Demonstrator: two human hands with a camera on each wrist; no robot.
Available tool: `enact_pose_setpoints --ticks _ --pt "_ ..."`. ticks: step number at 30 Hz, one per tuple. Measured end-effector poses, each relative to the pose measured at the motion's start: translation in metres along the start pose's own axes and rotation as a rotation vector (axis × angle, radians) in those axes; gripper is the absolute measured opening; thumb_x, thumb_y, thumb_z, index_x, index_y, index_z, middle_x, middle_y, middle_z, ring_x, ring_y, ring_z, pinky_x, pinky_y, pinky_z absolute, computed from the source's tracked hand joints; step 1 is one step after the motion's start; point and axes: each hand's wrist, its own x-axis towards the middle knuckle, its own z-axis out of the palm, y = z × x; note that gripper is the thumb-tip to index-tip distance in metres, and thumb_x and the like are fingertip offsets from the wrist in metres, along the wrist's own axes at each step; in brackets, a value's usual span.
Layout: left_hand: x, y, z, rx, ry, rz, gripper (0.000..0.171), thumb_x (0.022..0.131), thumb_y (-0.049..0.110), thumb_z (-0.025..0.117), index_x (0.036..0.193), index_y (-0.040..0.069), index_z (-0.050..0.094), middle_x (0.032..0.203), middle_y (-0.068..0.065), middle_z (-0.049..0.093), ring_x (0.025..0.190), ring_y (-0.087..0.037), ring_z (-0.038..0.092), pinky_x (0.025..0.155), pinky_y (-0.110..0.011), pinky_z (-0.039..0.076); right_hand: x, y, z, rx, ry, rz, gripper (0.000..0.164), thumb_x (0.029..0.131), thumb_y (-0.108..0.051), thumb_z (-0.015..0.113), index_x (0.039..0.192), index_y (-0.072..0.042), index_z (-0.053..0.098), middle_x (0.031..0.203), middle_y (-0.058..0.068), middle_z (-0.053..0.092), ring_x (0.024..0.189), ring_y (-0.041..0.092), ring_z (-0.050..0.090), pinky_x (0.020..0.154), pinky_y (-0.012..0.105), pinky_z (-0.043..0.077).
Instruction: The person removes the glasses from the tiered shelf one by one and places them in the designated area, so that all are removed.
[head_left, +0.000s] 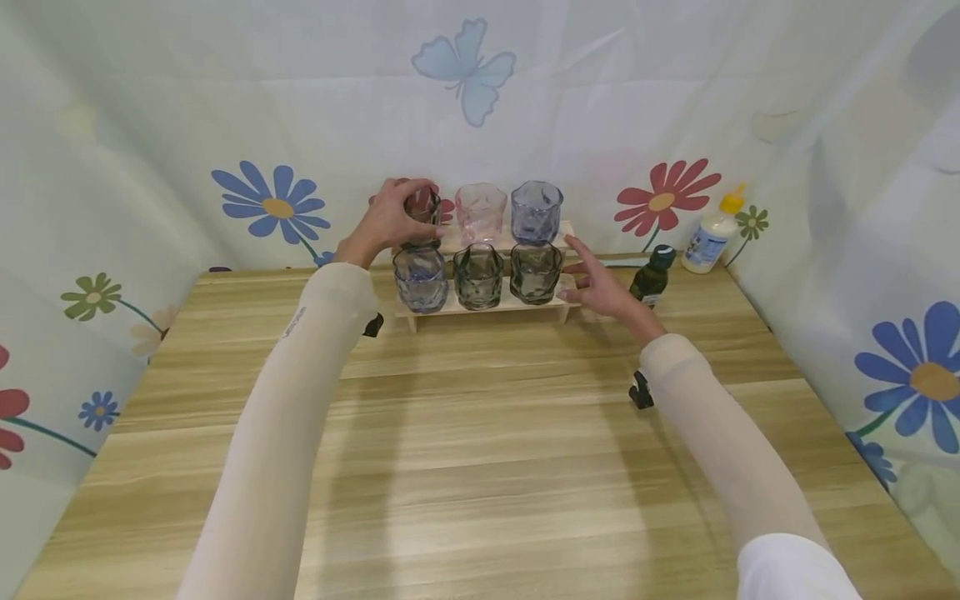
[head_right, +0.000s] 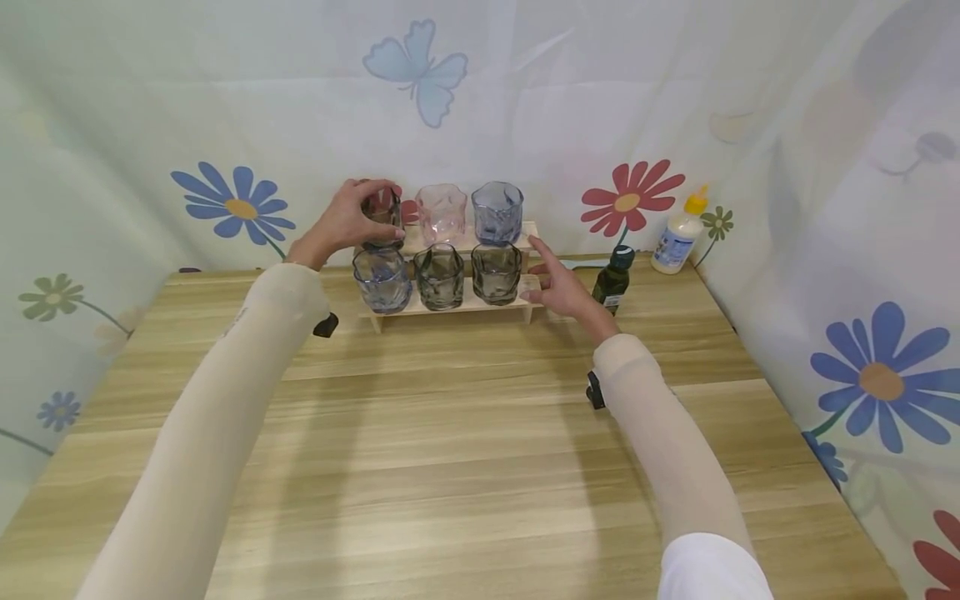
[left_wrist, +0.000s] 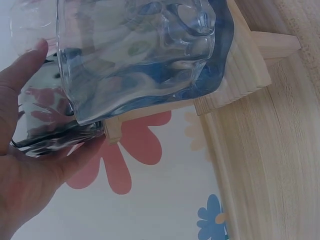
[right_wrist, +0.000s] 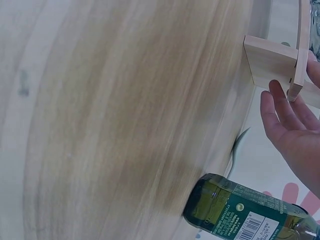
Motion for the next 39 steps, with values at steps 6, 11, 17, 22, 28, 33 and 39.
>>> enact_pose_setpoints --ticks 6,11,17,22,28,33,39 --pt "0.000 -0.001 0.000 -0.004 0.014 0.028 0.074 0.083 0.030 0.082 0.147 0.017 0.048 0.145 -0.021 0.042 0.126 -0.037 0.040 0.108 -0.060 0.029 0.000 -0.001 0.000 -0.009 -0.003 0.003 0.095 0.097 -0.007 0.064 0.162 -0.032 -0.001 0.157 0.029 0.031 0.130 0.051 0.048 0.107 0.061 0.040" --pt "0.000 -0.004 0.002 -0.015 0.030 0.052 0.072 0.083 0.028 0.082 0.146 0.015 0.050 0.137 -0.020 0.048 0.117 -0.036 0.043 0.102 -0.056 0.036 0.000 0.000 0.001 -0.006 -0.005 0.008 0.095 0.096 -0.007 0.064 0.162 -0.032 0.000 0.157 0.029 0.031 0.131 0.050 0.047 0.107 0.061 0.039" --pt "0.000 -0.006 0.002 -0.033 0.030 0.064 0.074 0.084 0.028 0.081 0.149 0.013 0.048 0.134 -0.020 0.049 0.114 -0.036 0.044 0.100 -0.054 0.038 0.002 0.002 0.002 -0.003 -0.001 0.001 0.095 0.096 -0.006 0.064 0.162 -0.031 0.000 0.159 0.027 0.029 0.132 0.049 0.047 0.108 0.061 0.039" --pt "0.000 -0.007 0.000 -0.048 0.034 0.067 0.071 0.084 0.028 0.082 0.147 0.014 0.051 0.134 -0.019 0.050 0.113 -0.035 0.045 0.098 -0.053 0.040 0.003 0.002 0.003 0.004 0.003 -0.010 0.095 0.096 -0.006 0.065 0.162 -0.030 0.002 0.160 0.026 0.027 0.131 0.049 0.049 0.107 0.060 0.040" --pt "0.000 -0.005 -0.005 -0.042 0.049 0.057 0.076 0.083 0.026 0.083 0.149 0.014 0.048 0.147 -0.021 0.043 0.129 -0.038 0.045 0.108 -0.054 0.039 0.003 -0.001 0.002 0.007 0.005 -0.012 0.095 0.096 -0.006 0.065 0.162 -0.031 0.002 0.156 0.028 0.034 0.126 0.050 0.053 0.105 0.060 0.042" --pt "-0.004 -0.005 -0.009 -0.033 0.080 0.062 0.078 0.082 0.025 0.083 0.150 0.014 0.046 0.141 -0.021 0.045 0.119 -0.038 0.048 0.102 -0.051 0.042 0.002 -0.001 0.001 0.008 0.010 -0.011 0.096 0.095 -0.006 0.066 0.162 -0.031 0.002 0.156 0.028 0.033 0.127 0.050 0.052 0.106 0.060 0.041" --pt "-0.011 -0.009 -0.017 -0.011 0.109 0.080 0.077 0.083 0.026 0.083 0.150 0.014 0.046 0.138 -0.022 0.044 0.116 -0.038 0.049 0.101 -0.052 0.042 0.001 0.000 0.001 -0.008 0.014 -0.007 0.096 0.095 -0.006 0.066 0.162 -0.031 0.002 0.156 0.029 0.034 0.126 0.051 0.053 0.105 0.060 0.041"
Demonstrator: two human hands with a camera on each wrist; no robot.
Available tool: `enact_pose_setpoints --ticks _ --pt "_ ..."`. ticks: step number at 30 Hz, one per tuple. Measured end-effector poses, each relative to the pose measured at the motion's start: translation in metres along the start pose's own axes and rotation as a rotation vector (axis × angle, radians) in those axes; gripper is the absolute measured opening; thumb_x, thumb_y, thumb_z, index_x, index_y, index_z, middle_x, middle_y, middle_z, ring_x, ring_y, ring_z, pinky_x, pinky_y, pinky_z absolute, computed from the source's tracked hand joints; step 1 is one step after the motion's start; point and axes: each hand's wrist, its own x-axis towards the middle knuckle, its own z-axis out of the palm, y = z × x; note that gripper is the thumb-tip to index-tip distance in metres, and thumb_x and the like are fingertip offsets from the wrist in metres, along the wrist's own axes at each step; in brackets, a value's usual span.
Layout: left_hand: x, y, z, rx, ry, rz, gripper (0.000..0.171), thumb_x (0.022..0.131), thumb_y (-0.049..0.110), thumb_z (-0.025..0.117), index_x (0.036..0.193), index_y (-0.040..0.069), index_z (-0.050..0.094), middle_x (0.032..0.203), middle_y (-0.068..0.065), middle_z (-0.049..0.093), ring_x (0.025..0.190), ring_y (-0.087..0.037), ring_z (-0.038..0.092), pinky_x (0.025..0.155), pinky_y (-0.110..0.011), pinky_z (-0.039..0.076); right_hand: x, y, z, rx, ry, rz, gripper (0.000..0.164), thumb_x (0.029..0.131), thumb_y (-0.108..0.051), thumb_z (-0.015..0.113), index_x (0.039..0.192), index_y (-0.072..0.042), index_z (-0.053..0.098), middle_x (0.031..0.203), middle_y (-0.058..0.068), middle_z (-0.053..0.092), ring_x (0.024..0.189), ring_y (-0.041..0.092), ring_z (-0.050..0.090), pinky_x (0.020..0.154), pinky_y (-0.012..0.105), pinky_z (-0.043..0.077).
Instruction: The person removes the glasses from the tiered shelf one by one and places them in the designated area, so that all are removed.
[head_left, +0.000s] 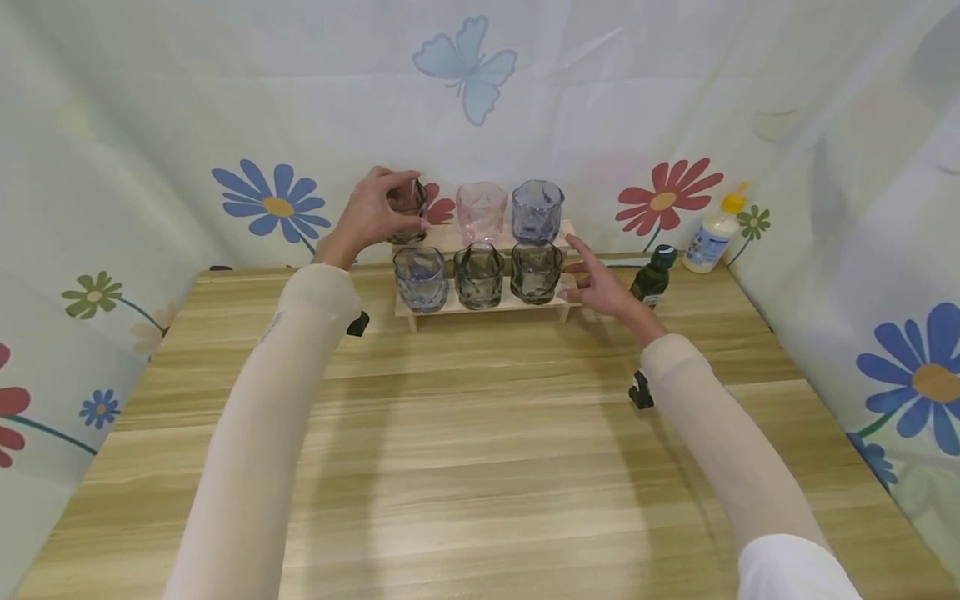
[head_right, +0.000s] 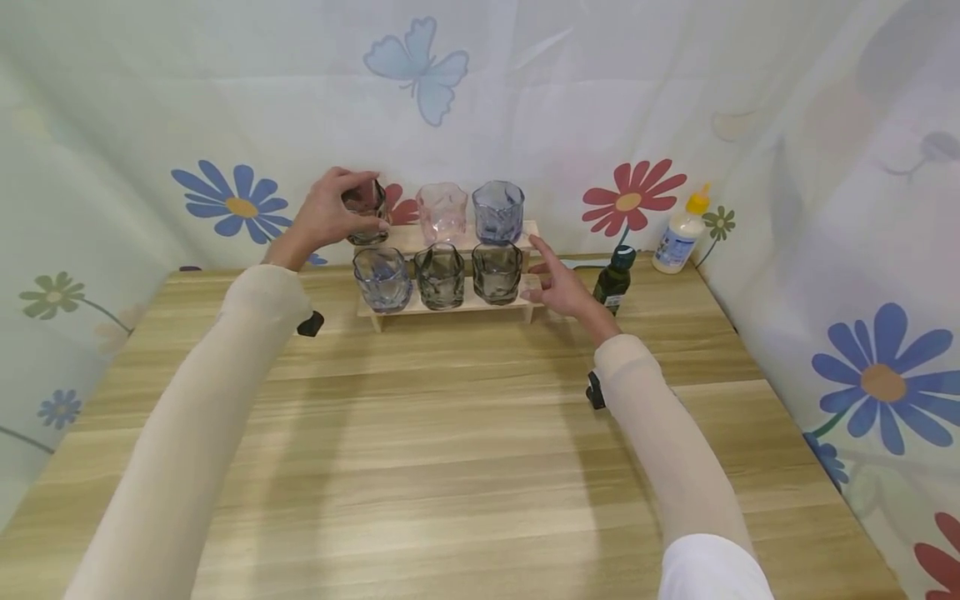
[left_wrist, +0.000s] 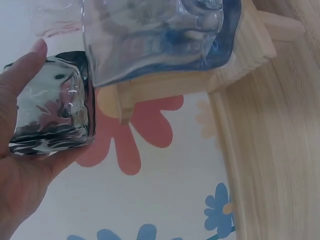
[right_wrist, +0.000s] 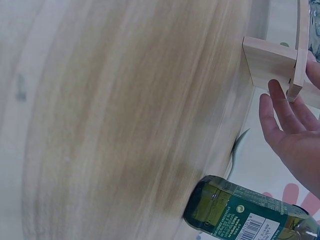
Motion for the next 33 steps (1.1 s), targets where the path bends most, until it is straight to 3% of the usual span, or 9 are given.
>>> enact_pose_setpoints --ticks 9,17,26,29,33 --pt "-0.015 -0.006 -0.021 0.011 0.009 -0.041 0.077 0.082 0.027 0.083 0.149 0.015 0.047 0.137 -0.023 0.043 0.116 -0.039 0.056 0.101 -0.054 0.045 0.001 0.001 0.000 -0.011 -0.005 -0.026 0.095 0.096 -0.005 0.065 0.162 -0.026 0.001 0.160 0.027 0.027 0.129 0.051 0.050 0.110 0.061 0.037" --pt "-0.036 -0.013 -0.037 0.013 -0.008 -0.086 0.074 0.083 0.029 0.081 0.149 0.016 0.048 0.134 -0.025 0.038 0.119 -0.041 0.046 0.097 -0.058 0.042 0.000 0.001 -0.001 0.001 -0.011 -0.010 0.095 0.096 -0.005 0.065 0.162 -0.029 0.001 0.158 0.028 0.030 0.130 0.050 0.050 0.111 0.060 0.036" --pt "-0.063 -0.033 -0.052 0.060 -0.031 -0.100 0.072 0.085 0.032 0.080 0.147 0.014 0.049 0.128 -0.024 0.040 0.111 -0.039 0.042 0.087 -0.056 0.039 -0.001 -0.001 -0.001 0.024 -0.008 0.000 0.095 0.096 -0.005 0.065 0.162 -0.030 0.002 0.156 0.028 0.034 0.128 0.050 0.051 0.106 0.061 0.040" --pt "-0.072 -0.042 -0.055 0.072 -0.032 -0.118 0.074 0.084 0.034 0.081 0.147 0.014 0.049 0.133 -0.025 0.040 0.114 -0.040 0.043 0.090 -0.060 0.041 -0.002 -0.001 0.000 0.017 -0.007 -0.002 0.095 0.096 -0.005 0.065 0.162 -0.030 0.001 0.160 0.025 0.027 0.130 0.050 0.049 0.107 0.061 0.039" --pt "-0.084 -0.055 -0.058 0.091 -0.027 -0.129 0.077 0.083 0.036 0.082 0.148 0.014 0.048 0.140 -0.027 0.040 0.119 -0.044 0.042 0.096 -0.066 0.038 -0.001 -0.001 0.000 0.010 -0.006 0.003 0.095 0.096 -0.005 0.064 0.162 -0.032 0.001 0.159 0.026 0.030 0.128 0.050 0.050 0.106 0.061 0.041"
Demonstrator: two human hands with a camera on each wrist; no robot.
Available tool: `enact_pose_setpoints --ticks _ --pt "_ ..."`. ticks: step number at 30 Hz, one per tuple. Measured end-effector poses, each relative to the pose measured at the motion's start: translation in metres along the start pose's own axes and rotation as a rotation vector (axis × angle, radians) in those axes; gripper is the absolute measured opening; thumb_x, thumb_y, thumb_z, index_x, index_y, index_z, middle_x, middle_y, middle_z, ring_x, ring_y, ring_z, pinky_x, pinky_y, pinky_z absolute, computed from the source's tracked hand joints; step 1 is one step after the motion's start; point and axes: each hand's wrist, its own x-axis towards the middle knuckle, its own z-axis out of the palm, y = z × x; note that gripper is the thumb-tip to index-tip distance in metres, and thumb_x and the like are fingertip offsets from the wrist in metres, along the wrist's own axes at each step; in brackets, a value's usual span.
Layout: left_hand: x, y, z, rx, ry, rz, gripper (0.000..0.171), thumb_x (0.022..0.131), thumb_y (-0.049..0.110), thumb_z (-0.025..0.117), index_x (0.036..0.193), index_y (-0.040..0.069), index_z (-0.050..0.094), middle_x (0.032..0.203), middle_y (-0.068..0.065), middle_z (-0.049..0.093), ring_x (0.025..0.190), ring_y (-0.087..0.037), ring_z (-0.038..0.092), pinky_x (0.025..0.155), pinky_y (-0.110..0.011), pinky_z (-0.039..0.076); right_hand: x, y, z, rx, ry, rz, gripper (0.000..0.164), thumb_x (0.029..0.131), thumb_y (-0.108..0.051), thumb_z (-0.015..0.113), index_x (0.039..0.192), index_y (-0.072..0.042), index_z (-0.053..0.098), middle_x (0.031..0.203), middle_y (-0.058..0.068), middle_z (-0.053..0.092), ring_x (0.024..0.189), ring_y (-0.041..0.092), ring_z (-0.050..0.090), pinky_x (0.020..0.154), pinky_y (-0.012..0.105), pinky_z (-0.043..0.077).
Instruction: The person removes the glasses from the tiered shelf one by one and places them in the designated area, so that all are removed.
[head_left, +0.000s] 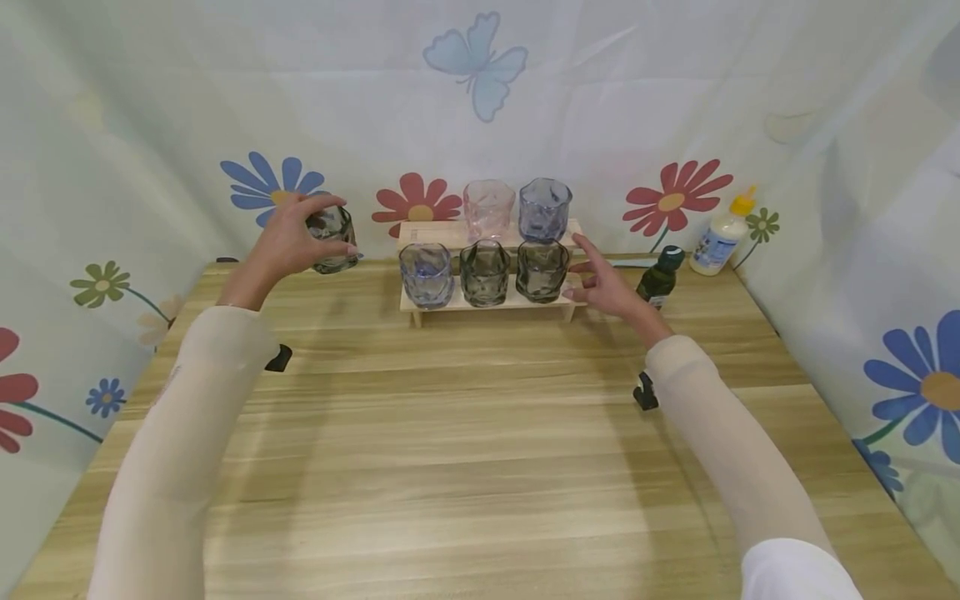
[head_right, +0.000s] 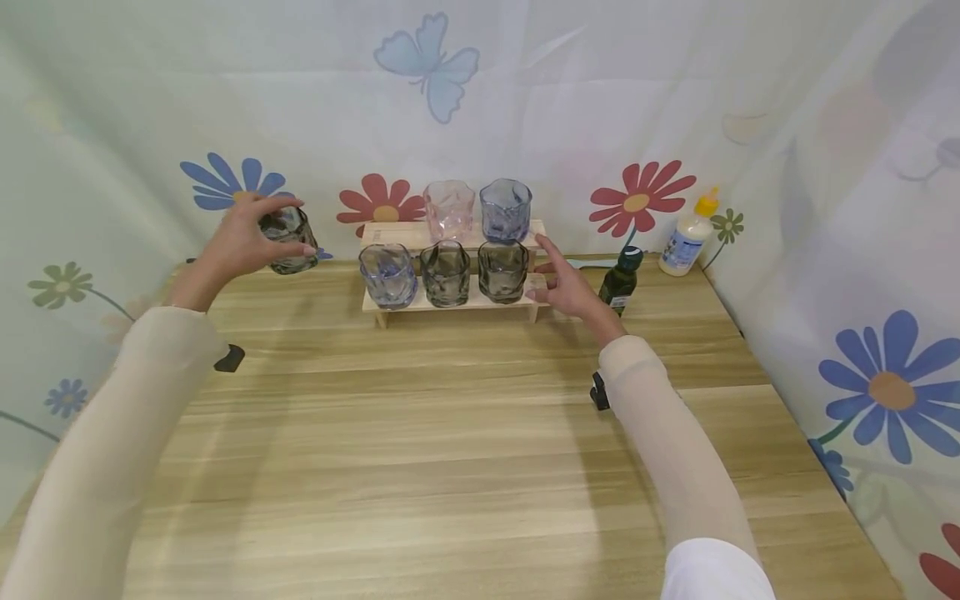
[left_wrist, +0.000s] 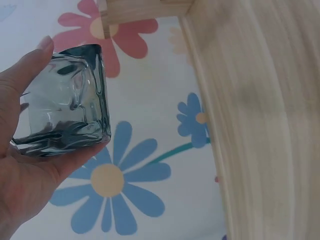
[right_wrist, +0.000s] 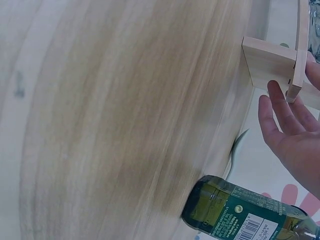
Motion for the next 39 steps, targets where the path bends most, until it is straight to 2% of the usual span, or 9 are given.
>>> enact_pose_setpoints --ticks 3,10,13,18,25,29,33,39 --pt "-0.008 -0.010 -0.001 0.004 0.007 0.002 0.077 0.082 0.035 0.083 0.148 0.013 0.049 0.139 -0.029 0.040 0.121 -0.045 0.040 0.096 -0.066 0.036 0.001 0.000 0.000 0.003 0.002 0.006 0.095 0.096 -0.006 0.065 0.162 -0.033 0.002 0.154 0.029 0.036 0.125 0.050 0.053 0.103 0.060 0.043" --pt "-0.027 -0.034 0.000 0.027 0.010 -0.022 0.076 0.083 0.035 0.081 0.148 0.011 0.049 0.127 -0.027 0.042 0.109 -0.040 0.040 0.085 -0.058 0.036 0.002 0.000 0.000 0.007 0.004 0.006 0.097 0.095 -0.008 0.067 0.162 -0.031 0.001 0.154 0.030 0.035 0.126 0.051 0.052 0.105 0.061 0.042" --pt "-0.036 -0.044 0.000 0.040 0.003 -0.046 0.077 0.084 0.035 0.081 0.148 0.010 0.047 0.126 -0.027 0.042 0.108 -0.040 0.040 0.084 -0.058 0.036 0.001 0.000 0.000 0.001 0.006 0.014 0.097 0.095 -0.008 0.067 0.162 -0.031 0.001 0.154 0.030 0.036 0.128 0.052 0.051 0.106 0.062 0.040" --pt "-0.050 -0.060 0.002 0.041 -0.002 -0.090 0.083 0.083 0.038 0.081 0.151 0.011 0.043 0.129 -0.028 0.041 0.112 -0.042 0.040 0.086 -0.061 0.037 0.000 -0.001 -0.001 -0.004 0.007 0.019 0.096 0.095 -0.008 0.067 0.162 -0.030 0.002 0.154 0.030 0.036 0.130 0.052 0.049 0.108 0.061 0.039" --pt "-0.064 -0.080 0.004 0.031 -0.002 -0.105 0.082 0.082 0.035 0.083 0.149 0.007 0.045 0.139 -0.031 0.037 0.118 -0.046 0.040 0.092 -0.068 0.037 0.000 0.000 -0.001 0.006 -0.003 0.004 0.096 0.095 -0.004 0.064 0.162 -0.029 0.000 0.154 0.030 0.036 0.124 0.052 0.054 0.092 0.055 0.049" --pt "-0.072 -0.090 0.005 0.034 -0.017 -0.123 0.082 0.082 0.035 0.083 0.149 0.006 0.044 0.144 -0.033 0.034 0.123 -0.050 0.039 0.095 -0.071 0.035 0.001 0.001 -0.001 -0.012 -0.002 0.001 0.096 0.095 -0.004 0.065 0.162 -0.030 0.001 0.154 0.029 0.037 0.123 0.051 0.055 0.092 0.053 0.049" --pt "-0.079 -0.100 0.005 0.033 -0.028 -0.138 0.084 0.082 0.036 0.083 0.150 0.006 0.042 0.147 -0.035 0.032 0.127 -0.053 0.036 0.098 -0.073 0.033 0.002 0.000 0.000 -0.009 -0.005 0.000 0.096 0.096 -0.005 0.065 0.162 -0.030 0.000 0.154 0.030 0.036 0.124 0.052 0.054 0.095 0.057 0.047" --pt "-0.088 -0.115 0.008 0.013 -0.019 -0.150 0.085 0.081 0.033 0.084 0.150 0.005 0.042 0.150 -0.034 0.031 0.129 -0.053 0.036 0.098 -0.072 0.033 0.002 0.000 0.001 -0.002 0.004 -0.002 0.096 0.095 -0.006 0.066 0.162 -0.028 0.001 0.163 0.023 0.022 0.131 0.052 0.048 0.108 0.062 0.038"
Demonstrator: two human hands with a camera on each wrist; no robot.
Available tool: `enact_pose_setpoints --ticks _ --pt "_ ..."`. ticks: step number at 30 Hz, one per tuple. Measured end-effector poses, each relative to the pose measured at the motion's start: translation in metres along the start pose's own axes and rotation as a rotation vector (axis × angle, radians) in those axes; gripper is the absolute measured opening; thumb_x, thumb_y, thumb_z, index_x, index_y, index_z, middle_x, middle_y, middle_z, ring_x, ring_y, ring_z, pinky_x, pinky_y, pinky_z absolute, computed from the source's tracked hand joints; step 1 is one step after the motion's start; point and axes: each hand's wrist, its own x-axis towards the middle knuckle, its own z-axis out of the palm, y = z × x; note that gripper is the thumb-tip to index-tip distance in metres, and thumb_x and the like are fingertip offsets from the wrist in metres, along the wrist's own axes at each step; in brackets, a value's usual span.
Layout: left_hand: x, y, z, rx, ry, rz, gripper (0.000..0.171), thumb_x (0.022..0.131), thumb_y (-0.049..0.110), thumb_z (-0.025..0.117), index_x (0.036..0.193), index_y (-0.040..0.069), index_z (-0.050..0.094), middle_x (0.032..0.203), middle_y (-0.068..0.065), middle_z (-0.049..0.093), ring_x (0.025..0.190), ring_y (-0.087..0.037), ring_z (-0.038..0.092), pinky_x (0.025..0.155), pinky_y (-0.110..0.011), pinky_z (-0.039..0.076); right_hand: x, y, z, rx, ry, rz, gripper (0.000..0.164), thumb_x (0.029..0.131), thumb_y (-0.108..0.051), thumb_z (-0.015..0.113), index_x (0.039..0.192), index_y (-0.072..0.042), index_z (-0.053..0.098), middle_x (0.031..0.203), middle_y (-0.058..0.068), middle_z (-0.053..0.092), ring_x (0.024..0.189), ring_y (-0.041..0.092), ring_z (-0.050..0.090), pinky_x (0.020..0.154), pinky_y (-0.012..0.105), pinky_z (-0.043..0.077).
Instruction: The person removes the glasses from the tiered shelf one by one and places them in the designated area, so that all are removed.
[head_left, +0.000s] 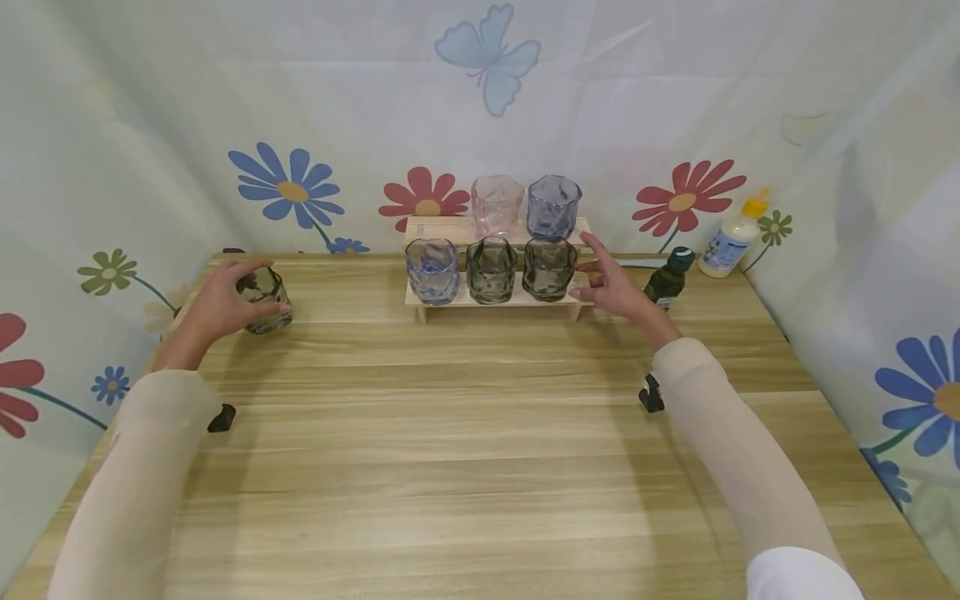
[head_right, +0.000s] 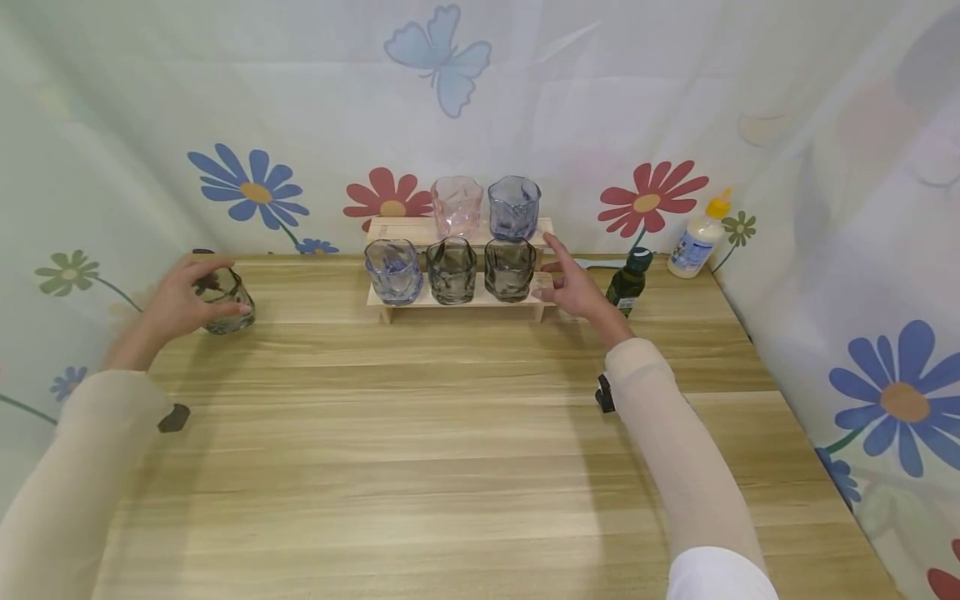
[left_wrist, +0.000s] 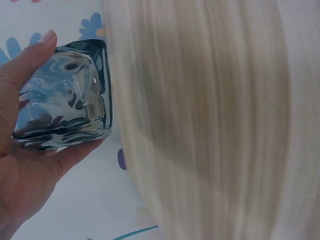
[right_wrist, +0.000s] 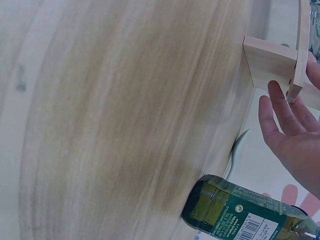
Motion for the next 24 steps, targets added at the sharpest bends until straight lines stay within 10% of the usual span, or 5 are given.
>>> enact_pose_setpoints --ticks 18,24 --pt "-0.011 -0.018 0.005 -0.002 -0.020 -0.030 0.086 0.082 0.028 0.084 0.151 0.002 0.040 0.149 -0.036 0.034 0.126 -0.053 0.038 0.097 -0.070 0.034 -0.010 -0.025 -0.004 0.020 -0.044 0.031 0.093 0.095 -0.001 0.064 0.162 -0.016 0.001 0.163 0.026 0.019 0.122 0.053 0.053 0.094 0.056 0.050" --pt "-0.011 -0.030 0.005 -0.026 -0.048 -0.057 0.092 0.083 0.033 0.083 0.155 0.005 0.034 0.154 -0.035 0.028 0.131 -0.057 0.033 0.099 -0.073 0.032 -0.001 -0.002 -0.001 -0.004 -0.017 0.009 0.095 0.095 -0.007 0.066 0.162 -0.028 0.001 0.162 0.023 0.025 0.119 0.049 0.058 0.091 0.050 0.053"
